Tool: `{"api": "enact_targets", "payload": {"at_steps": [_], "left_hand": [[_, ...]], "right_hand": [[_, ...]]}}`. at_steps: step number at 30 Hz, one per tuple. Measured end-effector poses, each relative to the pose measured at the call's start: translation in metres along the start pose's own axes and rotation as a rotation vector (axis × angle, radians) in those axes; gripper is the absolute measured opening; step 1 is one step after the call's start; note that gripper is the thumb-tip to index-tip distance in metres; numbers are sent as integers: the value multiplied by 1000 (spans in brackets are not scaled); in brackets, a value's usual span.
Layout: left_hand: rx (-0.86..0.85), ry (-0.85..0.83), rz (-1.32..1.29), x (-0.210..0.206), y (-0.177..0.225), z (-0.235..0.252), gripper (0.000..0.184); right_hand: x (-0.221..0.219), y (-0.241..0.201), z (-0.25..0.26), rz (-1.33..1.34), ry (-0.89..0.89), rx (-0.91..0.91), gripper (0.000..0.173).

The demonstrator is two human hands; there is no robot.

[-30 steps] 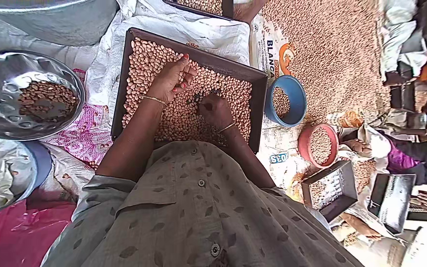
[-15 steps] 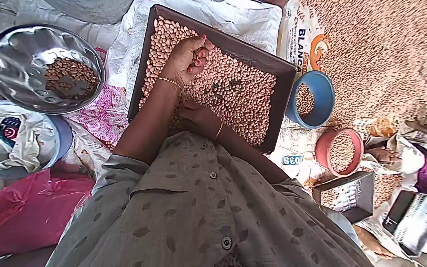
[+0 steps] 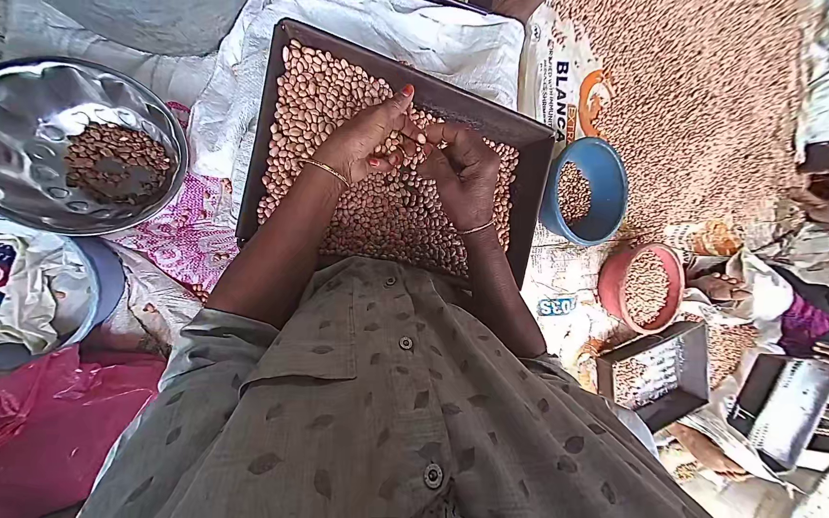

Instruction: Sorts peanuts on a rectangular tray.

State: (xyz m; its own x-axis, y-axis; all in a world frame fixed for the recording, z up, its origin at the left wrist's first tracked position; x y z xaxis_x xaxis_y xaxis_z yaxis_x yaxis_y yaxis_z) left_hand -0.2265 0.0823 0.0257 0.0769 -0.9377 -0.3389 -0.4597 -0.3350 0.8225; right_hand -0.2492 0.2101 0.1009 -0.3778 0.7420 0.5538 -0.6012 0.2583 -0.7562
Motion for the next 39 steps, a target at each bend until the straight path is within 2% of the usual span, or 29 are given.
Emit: {"api": "enact_targets", "payload": {"at_steps": [2, 4, 6, 9, 12, 14, 18, 23, 25, 26, 30, 31, 33, 35, 37, 39], "left_hand": [[24, -53, -48, -5, -4, 1, 48], [-47, -105, -144, -5, -1, 4, 46], [-138, -111, -267, 4, 7, 4, 38], [-203, -83, -368, 18, 12, 6, 33], [-223, -99, -367, 14, 14, 5, 34], [-224, -88, -362, 12, 14, 5, 33], [-223, -47, -356, 16, 13, 5, 33], [-230, -35, -317, 18, 14, 6, 32], [-230, -36, -301, 16, 14, 6, 32], [-226, -35, -293, 15, 14, 6, 33], [-106, -58, -124, 4, 6, 4, 51], [-70, -81, -58, -1, 3, 4, 56], [-8, -131, 61, -13, -4, 5, 62], [42, -146, 91, -17, -10, 4, 57], [24, -176, 23, -19, -10, 4, 46], [-64, -209, -126, -15, -3, 5, 35]], "right_hand": [[1, -11, 2, 96, 30, 41, 21], [-4, -5, 1, 125, 33, 4, 12], [-21, 5, -6, 93, -158, -50, 10], [-51, 11, -34, -6, -463, -6, 11], [-72, 10, -62, -34, -624, 48, 12], [-86, 7, -76, -171, -715, 65, 16], [-95, -8, -81, -275, -773, 135, 14], [-102, 2, -82, -303, -711, 191, 16], [-95, 8, -77, -304, -676, 136, 14], [-82, 15, -69, -287, -610, 77, 15], [6, 39, -30, -105, -24, -146, 14], [19, 36, -25, -43, 65, -152, 13], [26, 21, -16, 60, 84, -69, 16], [20, 11, -11, 148, 63, -6, 25], [19, 18, -13, 214, 118, -64, 18], [7, 30, -19, 281, 9, -235, 15]]}}
Point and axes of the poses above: each hand's wrist, its own z-axis towards the middle knuckle, its own x-axis out of the back of the hand, y = z × x, the point moved 9 cm from there along z, towards the middle knuckle, and after that the axes turned 5 degrees about -y, right-handed, at the moved point
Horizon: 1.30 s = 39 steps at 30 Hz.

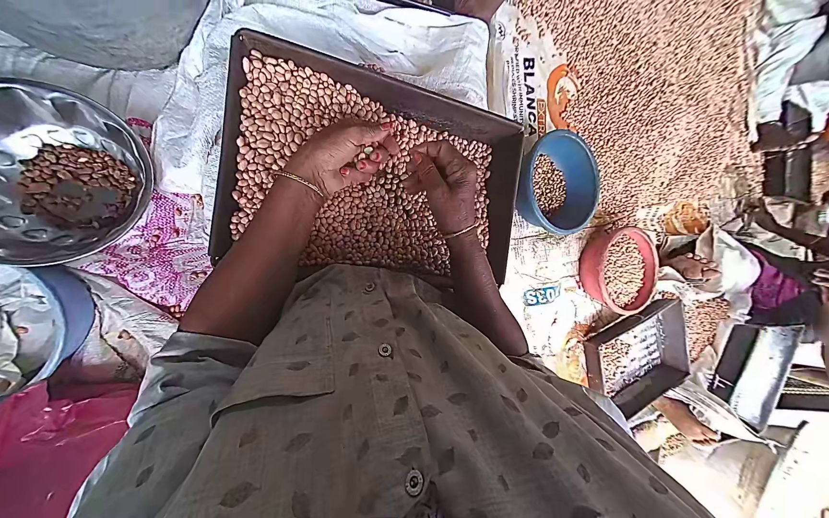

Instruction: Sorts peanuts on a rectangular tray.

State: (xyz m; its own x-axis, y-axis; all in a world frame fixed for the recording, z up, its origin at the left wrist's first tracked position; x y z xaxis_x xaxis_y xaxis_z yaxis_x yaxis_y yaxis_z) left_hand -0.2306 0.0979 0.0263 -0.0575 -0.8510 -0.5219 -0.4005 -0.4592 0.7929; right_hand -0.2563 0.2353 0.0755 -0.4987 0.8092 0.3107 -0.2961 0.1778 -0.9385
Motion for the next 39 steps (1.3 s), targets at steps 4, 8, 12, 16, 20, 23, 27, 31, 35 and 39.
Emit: {"api": "enact_targets", "payload": {"at_steps": [4, 8, 12, 16, 20, 23, 27, 31, 35, 39], "left_hand": [[-142, 51, -195, 19, 17, -2, 31], [-166, 102, -206, 22, 18, -3, 32], [-130, 135, -134, 22, 15, -1, 33], [-36, 176, 12, 18, 9, -2, 50], [79, 149, 120, 7, -1, -2, 56], [-45, 93, -46, 8, 8, -3, 38], [-240, 102, -234, 29, 29, -8, 43], [-373, 73, -381, 26, 40, -20, 48], [-443, -45, -431, -2, 36, -52, 51], [-464, -9, -554, 14, 9, -87, 51]], "right_hand": [[-45, 23, -25, -242, -400, -99, 15], [-73, 32, -41, -752, -505, 101, 14], [-69, 27, -37, -791, -449, 93, 15], [-8, 6, -15, -455, 8, 115, 17], [-5, -30, -3, -177, 74, 252, 29], [-21, -26, 1, 37, 92, 219, 19], [-90, -33, -26, 150, -490, -32, 14], [-142, -32, -77, 18, -926, 307, 20], [-113, -40, -93, 36, -971, 269, 22], [-80, -27, -103, 93, -864, 110, 24]]}}
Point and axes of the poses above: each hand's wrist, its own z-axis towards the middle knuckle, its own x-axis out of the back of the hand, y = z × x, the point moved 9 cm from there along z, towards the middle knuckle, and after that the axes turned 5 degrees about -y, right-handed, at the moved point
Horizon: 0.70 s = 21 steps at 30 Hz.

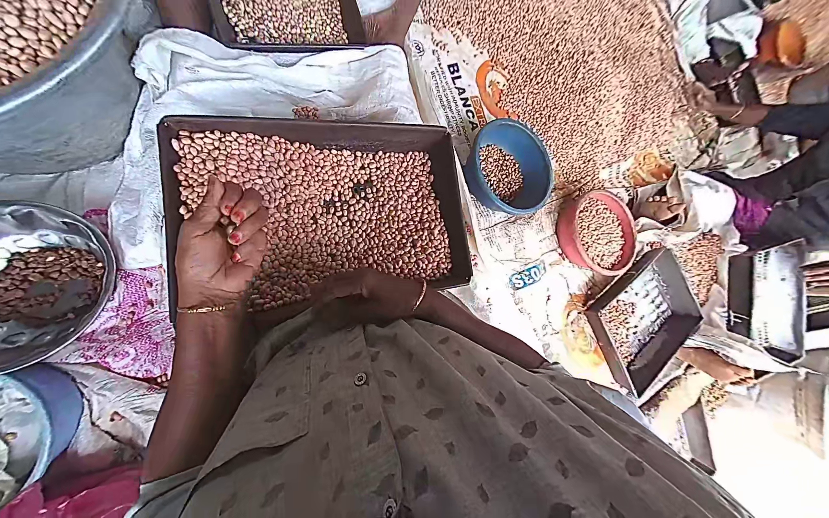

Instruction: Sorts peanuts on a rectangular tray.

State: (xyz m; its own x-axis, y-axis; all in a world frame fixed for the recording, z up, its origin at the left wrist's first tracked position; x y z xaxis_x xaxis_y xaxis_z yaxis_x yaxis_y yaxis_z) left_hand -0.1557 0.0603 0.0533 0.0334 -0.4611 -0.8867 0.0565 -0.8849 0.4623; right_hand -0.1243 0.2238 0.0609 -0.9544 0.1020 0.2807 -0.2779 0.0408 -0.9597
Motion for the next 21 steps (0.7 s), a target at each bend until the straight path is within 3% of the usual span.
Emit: {"api": "enact_targets", "payload": {"at_steps": [4, 6, 8, 11, 15, 18, 20, 21], "left_hand": [[-106, 368, -85, 32, -5, -32, 45], [-89, 566, -90, 31, -15, -34, 41], [-50, 639, -100, 17, -19, -13, 30], [-84, 504, 96, -31, 28, 72, 26], [-100, 438, 564, -93, 114, 180, 68], [-131, 297, 665, -148, 108, 154, 67], [-121, -49, 680, -185, 72, 95, 58], [-104, -317, 689, -206, 48, 59, 68]], "right_hand": [[16, 20, -11, -4, 130, -100, 27], [21, 27, -10, -59, 166, -123, 28], [21, 29, -6, -95, 142, -110, 27], [16, 27, -2, -132, 68, -68, 25], [11, 25, -2, -140, 15, -69, 29], [12, 19, -4, -173, 17, -40, 31], [10, 12, -4, -210, 28, -64, 31], [9, 9, -4, -228, 38, -87, 31]]}}
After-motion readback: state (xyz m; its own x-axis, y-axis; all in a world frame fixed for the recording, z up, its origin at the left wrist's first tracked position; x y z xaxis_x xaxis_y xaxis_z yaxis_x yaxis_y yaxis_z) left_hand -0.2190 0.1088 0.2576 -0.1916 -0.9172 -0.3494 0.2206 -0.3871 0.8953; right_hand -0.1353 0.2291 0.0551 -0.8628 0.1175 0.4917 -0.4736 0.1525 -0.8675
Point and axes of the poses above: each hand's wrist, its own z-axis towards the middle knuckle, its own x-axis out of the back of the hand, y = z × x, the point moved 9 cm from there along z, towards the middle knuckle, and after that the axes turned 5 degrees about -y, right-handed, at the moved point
